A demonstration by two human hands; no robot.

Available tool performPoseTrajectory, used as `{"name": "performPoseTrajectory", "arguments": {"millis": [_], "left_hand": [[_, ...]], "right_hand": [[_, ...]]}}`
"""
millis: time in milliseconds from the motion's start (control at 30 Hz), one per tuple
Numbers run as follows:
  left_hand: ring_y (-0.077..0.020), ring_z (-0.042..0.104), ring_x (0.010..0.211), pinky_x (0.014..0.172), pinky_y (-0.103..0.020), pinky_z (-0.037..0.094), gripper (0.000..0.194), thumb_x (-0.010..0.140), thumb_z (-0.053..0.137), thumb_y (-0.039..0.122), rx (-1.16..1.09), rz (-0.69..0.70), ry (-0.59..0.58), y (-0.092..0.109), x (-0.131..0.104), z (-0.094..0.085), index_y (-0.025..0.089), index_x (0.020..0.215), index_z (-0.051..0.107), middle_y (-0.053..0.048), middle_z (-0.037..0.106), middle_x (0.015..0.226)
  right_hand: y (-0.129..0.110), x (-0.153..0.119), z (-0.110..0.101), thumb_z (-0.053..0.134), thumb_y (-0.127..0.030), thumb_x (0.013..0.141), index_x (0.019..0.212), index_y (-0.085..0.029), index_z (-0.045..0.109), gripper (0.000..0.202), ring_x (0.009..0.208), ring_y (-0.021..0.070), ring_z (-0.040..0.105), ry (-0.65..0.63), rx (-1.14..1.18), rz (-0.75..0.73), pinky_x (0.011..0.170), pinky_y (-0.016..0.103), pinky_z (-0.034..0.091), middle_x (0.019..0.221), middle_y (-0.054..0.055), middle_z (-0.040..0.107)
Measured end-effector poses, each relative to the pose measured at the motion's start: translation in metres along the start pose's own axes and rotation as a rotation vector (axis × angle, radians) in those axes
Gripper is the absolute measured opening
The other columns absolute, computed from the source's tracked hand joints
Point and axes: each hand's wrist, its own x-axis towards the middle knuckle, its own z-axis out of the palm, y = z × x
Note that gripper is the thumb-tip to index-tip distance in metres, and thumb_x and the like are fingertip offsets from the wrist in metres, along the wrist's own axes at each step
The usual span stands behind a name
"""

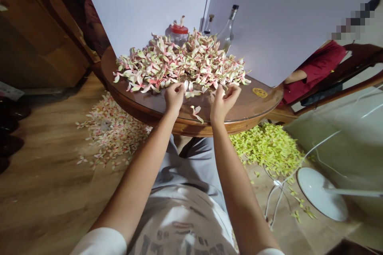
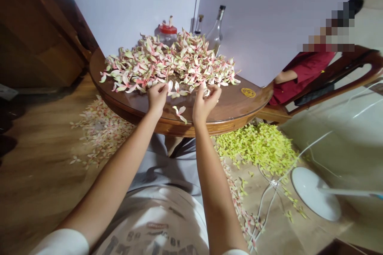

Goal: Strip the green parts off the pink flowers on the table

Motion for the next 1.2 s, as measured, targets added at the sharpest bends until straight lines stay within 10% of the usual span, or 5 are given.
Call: {"name": "performPoseTrajectory", "arguments": {"millis": [200,267,400,733,1200], "left_hand": [[-0.0202,0.070,0.101,0.092,-0.031,0.053,0.035,0.076,0.048,0.004,-0.011,-0.039,0.041,-0.001,0.002,0.002,0.017,0.098,0.072,-0.007,0.076,0.105],[-0.0206,0.069,0.102,0.094,-0.032,0.052,0.035,0.076,0.048,0.004,-0.021,-0.034,0.057,0.000,0.002,0.002,0.017,0.098,0.072,-0.008,0.075,0.107],[-0.0204,0.068,0.099,0.089,-0.031,0.053,0.026,0.083,0.055,0.011,-0.044,0.032,0.016,0.010,-0.003,-0.001,0.017,0.099,0.074,-0.008,0.075,0.106],[-0.0207,0.075,0.081,0.073,-0.027,0.057,0.017,0.083,0.071,0.022,-0.071,0.126,-0.417,0.023,-0.014,-0.004,0.018,0.096,0.081,-0.007,0.080,0.092],[-0.0216,0.076,0.081,0.071,-0.028,0.057,0.017,0.079,0.077,0.026,-0.119,0.073,-0.440,0.014,-0.013,0.001,0.019,0.094,0.082,-0.006,0.080,0.090]], "right_hand": [[-0.035,0.003,-0.037,0.070,-0.048,0.088,0.119,-0.020,0.065,0.041,0.061,0.0140,0.048,-0.886,-0.039,-0.125,0.061,0.027,0.036,0.067,-0.003,0.053],[-0.038,0.001,-0.040,0.076,-0.042,0.084,0.118,-0.021,0.066,0.041,0.060,0.0135,0.048,-1.001,-0.052,-0.111,0.060,0.027,0.035,0.066,-0.004,0.055],[-0.033,-0.001,-0.030,0.070,-0.032,0.087,0.085,-0.019,0.068,0.014,0.059,0.0133,0.047,-0.924,-0.007,-0.072,0.061,0.027,0.034,0.065,-0.002,0.057],[0.004,0.000,0.004,0.067,-0.050,0.088,0.093,-0.021,0.062,0.029,0.066,0.0159,0.058,-0.535,0.334,0.157,0.062,0.029,0.047,0.079,0.002,0.066],[0.013,-0.004,0.006,0.078,-0.053,0.077,0.083,-0.022,0.067,0.034,0.068,0.0173,0.065,-0.487,0.492,0.293,0.063,0.030,0.054,0.072,0.001,0.070]]}}
